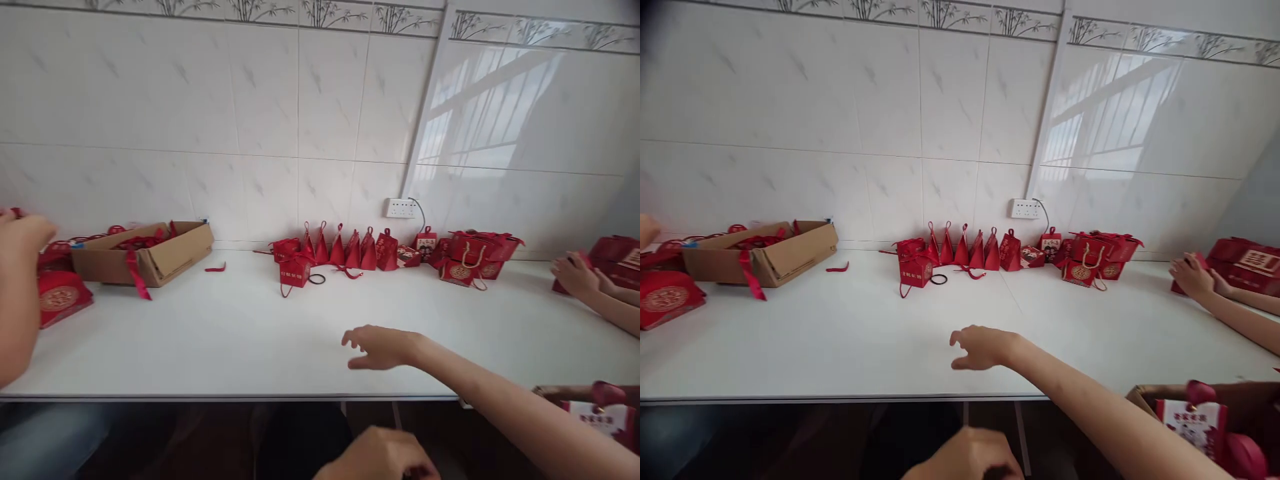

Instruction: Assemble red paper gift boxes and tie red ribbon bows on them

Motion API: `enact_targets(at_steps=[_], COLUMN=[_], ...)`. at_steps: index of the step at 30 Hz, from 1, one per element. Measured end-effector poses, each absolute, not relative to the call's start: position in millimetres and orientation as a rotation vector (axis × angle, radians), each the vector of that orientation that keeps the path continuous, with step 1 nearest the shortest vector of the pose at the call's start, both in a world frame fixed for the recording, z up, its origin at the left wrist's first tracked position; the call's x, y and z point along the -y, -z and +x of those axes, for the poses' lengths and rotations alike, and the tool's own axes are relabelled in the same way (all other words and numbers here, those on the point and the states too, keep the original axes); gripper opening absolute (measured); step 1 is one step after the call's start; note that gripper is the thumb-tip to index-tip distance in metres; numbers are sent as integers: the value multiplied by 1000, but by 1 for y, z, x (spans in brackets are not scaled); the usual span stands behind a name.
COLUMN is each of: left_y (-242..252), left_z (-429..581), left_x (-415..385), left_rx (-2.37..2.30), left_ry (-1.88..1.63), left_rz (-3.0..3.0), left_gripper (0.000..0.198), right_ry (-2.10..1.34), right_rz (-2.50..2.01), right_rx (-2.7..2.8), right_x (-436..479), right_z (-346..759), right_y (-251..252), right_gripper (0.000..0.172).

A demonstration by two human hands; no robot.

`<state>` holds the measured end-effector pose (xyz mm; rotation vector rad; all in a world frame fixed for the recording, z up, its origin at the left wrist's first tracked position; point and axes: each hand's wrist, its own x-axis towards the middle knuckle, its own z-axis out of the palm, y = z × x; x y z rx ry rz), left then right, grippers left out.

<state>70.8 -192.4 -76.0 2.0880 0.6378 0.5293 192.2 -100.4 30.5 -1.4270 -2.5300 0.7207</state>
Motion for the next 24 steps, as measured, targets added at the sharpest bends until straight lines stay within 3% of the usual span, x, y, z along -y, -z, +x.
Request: enact_targets(at_steps=[4,9,13,17,21,24], left_y=[20,-7,11,31,38,37], left_z=[36,5,-15,-19,-10,-8], left_x=[140,34,-38,-74,-91,-99], left_rx=[-660,-1219,-1674,-1855,-1882,-1903], left_ry=[-1144,-1687,-1710,-1598,-1560,-1582], left_rz=[2098,1607,1291,1241,1352,1374], left_gripper=[26,21,59,88,105,104], right_ry=[-809,-848,-956,-1097,-1155,-1184], right_rz=[-1350,-1366,-1387,-1306,-1267,-1244], right_rx=[2305,1979,1703,1624,1580,1557], right_x=[47,6,-11,-15,-17,-18], right_z=[167,155,159,164,164,164], right_y=[-4,26,45,50,51,51], right_gripper=[12,14,23,18,17,16])
